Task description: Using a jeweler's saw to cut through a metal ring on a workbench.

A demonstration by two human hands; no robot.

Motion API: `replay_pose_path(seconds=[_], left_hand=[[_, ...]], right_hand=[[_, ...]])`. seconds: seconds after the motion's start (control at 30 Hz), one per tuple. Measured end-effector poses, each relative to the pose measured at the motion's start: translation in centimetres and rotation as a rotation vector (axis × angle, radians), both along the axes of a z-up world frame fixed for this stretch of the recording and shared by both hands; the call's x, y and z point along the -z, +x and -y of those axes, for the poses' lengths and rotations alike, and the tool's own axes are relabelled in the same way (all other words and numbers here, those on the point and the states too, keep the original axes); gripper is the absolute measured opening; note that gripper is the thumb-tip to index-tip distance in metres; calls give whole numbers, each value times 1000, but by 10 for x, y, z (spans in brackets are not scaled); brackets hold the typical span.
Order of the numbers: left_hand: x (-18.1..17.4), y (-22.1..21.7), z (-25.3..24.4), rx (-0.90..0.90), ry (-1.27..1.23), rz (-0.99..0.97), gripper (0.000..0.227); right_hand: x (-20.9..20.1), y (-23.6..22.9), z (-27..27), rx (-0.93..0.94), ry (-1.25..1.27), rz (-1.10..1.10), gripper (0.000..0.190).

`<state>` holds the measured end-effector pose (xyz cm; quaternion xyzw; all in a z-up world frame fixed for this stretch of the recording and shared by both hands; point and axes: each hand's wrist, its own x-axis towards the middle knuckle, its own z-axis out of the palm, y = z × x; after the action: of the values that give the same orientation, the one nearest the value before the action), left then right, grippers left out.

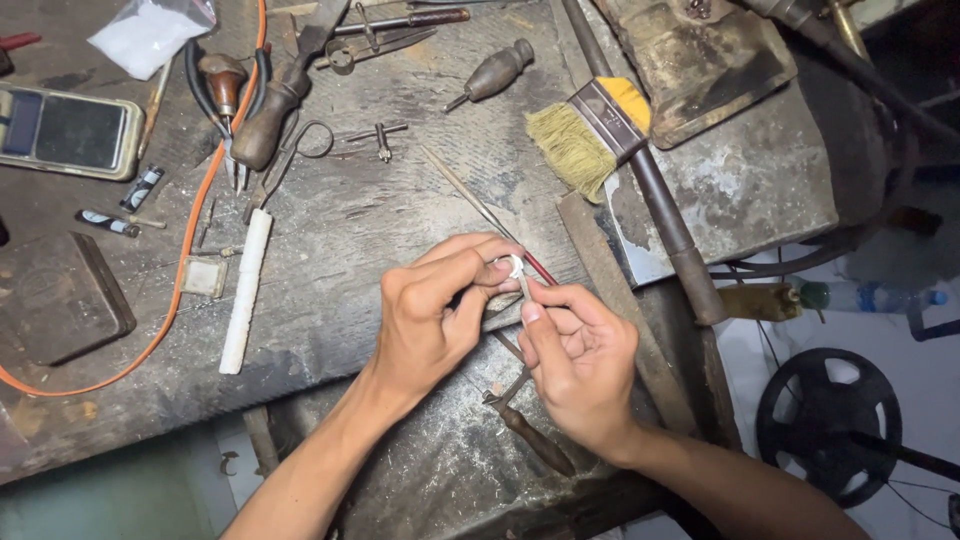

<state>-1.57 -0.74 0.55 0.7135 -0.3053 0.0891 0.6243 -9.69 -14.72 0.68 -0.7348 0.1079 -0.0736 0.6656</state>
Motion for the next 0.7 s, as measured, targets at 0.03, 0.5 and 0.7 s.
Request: replay_pose_path(seconds=[0.03,0.5,0.7], left_hand=[[4,1,0,0,0,5,13],[3,-6,2,-136,-71,128,22],[-14,-18,-13,-231,-79,123,30]], right_hand=[[-1,3,7,0,0,5,14],[-28,61,83,-318,-640,213,24],[-22,113,64,-509,-858,486,17]])
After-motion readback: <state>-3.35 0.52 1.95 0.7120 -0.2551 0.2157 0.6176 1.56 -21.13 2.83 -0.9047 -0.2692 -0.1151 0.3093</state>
